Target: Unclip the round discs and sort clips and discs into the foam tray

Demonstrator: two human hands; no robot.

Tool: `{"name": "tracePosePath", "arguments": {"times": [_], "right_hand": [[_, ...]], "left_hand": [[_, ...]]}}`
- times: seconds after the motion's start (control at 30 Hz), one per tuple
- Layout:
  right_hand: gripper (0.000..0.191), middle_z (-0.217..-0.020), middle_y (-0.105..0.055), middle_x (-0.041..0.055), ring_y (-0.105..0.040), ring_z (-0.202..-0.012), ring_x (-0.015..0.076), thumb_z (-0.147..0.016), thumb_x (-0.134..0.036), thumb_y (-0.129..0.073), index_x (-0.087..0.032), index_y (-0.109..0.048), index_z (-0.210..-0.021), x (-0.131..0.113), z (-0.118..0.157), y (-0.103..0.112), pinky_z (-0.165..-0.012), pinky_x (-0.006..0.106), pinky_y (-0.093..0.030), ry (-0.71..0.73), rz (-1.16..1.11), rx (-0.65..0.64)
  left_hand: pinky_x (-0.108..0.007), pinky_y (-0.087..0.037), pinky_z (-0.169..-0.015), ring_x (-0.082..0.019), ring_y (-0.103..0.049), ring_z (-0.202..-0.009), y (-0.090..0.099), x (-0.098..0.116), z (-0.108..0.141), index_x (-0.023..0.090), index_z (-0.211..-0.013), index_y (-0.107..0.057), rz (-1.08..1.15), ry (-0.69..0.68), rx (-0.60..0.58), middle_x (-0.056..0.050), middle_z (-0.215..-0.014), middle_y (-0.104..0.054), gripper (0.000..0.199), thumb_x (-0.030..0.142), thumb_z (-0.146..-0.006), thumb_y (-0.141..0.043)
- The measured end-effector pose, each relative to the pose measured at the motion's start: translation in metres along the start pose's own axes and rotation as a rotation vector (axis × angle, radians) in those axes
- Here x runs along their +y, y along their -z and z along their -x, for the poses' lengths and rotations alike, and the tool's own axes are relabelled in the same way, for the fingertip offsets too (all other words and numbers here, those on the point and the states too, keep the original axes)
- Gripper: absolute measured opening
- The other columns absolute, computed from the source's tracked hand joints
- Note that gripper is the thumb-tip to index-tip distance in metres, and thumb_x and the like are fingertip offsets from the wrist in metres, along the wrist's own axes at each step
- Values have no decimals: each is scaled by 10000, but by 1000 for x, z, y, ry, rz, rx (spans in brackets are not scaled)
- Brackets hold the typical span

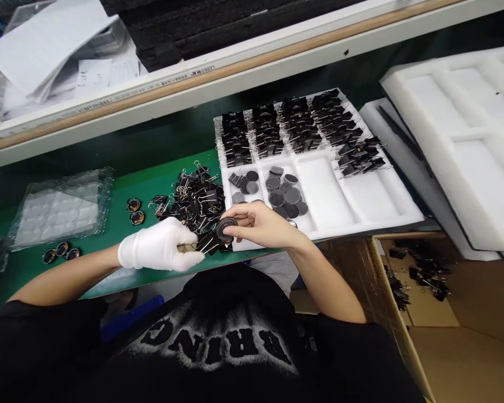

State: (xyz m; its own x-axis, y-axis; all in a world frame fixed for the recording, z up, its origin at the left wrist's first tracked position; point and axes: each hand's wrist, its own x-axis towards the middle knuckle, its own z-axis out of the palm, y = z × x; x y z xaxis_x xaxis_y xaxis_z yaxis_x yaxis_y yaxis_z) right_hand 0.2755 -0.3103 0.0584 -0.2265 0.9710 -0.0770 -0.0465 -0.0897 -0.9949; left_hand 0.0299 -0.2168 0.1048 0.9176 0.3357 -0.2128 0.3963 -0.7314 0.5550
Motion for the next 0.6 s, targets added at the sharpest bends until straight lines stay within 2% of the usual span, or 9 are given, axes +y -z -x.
{"name": "tracePosePath", "arguments": {"times": [0.17, 0.4, 0.6], "right_hand": [[209, -803, -797, 21, -748, -641, 157, -838, -328, -846, -190, -823, -994, 1, 0, 6, -588, 248, -629, 22, 34, -35], [195, -825, -800, 21, -738, -653, 151, -831, -318, -854, -188, -822, -973, 5, 0, 6, -608, 266, -634, 28, -19, -45], [173, -806, -777, 9, -692, -626, 145, -856, -320, -840, -205, -833, -985, 8, 0, 7, -575, 274, -583, 73, 105, -43]], "left_hand": [[-310, -211, -487, -103, -137, -501, -3, 1, 0, 224, -530, -246, 3, -14, -45, 75, -474, -191, 504, 391, -857, -591], [-311, -230, -495, -98, -151, -496, -5, -3, -4, 220, -518, -272, -12, 3, -71, 75, -476, -208, 497, 415, -862, -574], [-316, -219, -499, -98, -142, -495, -7, -5, -6, 217, -515, -286, -14, -30, -62, 72, -469, -204, 509, 416, -884, -573]]}}
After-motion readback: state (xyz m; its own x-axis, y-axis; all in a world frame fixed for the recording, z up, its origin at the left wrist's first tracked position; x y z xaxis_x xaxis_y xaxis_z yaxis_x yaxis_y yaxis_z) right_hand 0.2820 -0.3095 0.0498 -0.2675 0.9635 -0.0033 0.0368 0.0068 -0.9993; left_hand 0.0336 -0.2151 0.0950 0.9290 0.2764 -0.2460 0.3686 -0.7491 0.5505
